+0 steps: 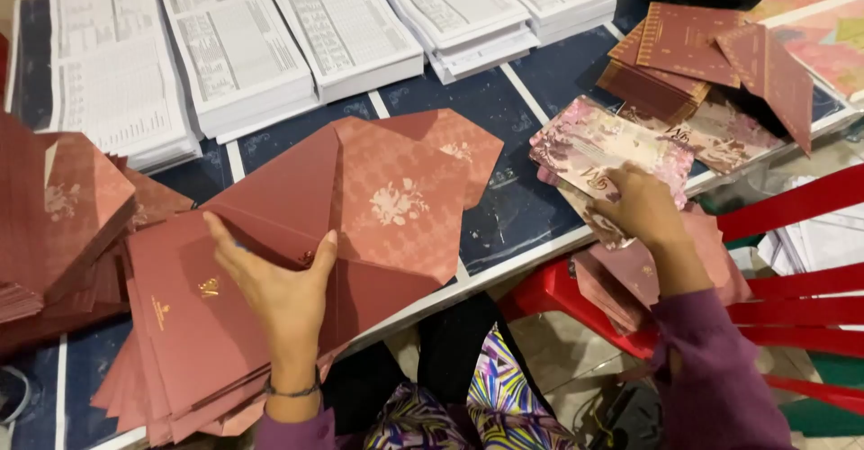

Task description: Inserting printed invitation cards into their respective envelopes at a work table.

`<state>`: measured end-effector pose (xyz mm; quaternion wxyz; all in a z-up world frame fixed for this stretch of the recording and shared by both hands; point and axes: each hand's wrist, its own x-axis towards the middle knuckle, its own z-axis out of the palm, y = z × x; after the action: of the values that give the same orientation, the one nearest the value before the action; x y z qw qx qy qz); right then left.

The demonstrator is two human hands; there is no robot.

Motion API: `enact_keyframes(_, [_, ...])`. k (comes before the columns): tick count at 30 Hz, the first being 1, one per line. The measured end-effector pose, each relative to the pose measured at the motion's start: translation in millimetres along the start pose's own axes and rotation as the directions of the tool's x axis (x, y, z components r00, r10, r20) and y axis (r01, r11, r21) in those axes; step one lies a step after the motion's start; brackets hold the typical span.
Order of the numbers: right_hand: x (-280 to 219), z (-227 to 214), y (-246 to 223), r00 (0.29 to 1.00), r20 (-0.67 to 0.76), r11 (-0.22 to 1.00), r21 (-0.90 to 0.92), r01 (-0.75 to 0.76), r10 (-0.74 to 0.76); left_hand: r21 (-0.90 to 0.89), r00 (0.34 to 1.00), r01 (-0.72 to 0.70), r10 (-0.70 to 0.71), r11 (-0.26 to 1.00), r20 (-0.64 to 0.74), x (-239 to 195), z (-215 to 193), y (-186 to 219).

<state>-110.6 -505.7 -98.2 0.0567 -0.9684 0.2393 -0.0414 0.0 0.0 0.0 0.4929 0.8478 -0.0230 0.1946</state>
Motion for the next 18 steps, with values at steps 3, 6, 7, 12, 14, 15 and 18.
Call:
enact_keyframes(3, [3.0,-4.2,4.0,0.999,0.032,0.994,0.11,0.001,-0.004,-0.05,0.998,0.028,-0.026,0.998,0.05,-3.5,0.7,16.1])
enact_keyframes(6, [-14.2,-29.6,-6.6,1.0,-0.003,0.989,0.15,0.007,-0.007,-0.083,0.997,-0.038,0.043,0.996,0.068,-3.5,6.0,22.2])
enact_keyframes(7, [-27.3,-55.7,-20.8,1.0,-0.004,0.989,0.149,0.012,-0.011,-0.083,0.997,-0.037,0.042,0.996,0.063,-5.5,8.8,19.5])
enact_keyframes(12, [-85.9,-63.0,25.3,0.47,-0.617,0.601,-0.772,-0.207,-0.631,-0.094,0.984,0.037,-0.02,0.995,0.176,-11.8,20.6,26.6])
enact_keyframes(14, [-119.8,-107.5,-57.8,0.483,-0.854,0.974,-0.108,0.197,-0.192,-0.075,0.987,-0.025,0.036,0.997,0.157,-14.6,26.7,25.7])
enact_keyframes(15, [-137.4,-132.3,-96.9,0.685,-0.69,0.633,0.643,0.431,0.233,-0.072,0.983,-0.096,0.106,0.993,0.149,-14.8,32.5,26.9])
enact_keyframes(18, [-141.9,-100.0,-100.8,0.667,-0.738,0.818,0.444,0.366,0.102,0.035,0.972,-0.01,0.002,0.999,0.235,-15.3,41.5,34.4])
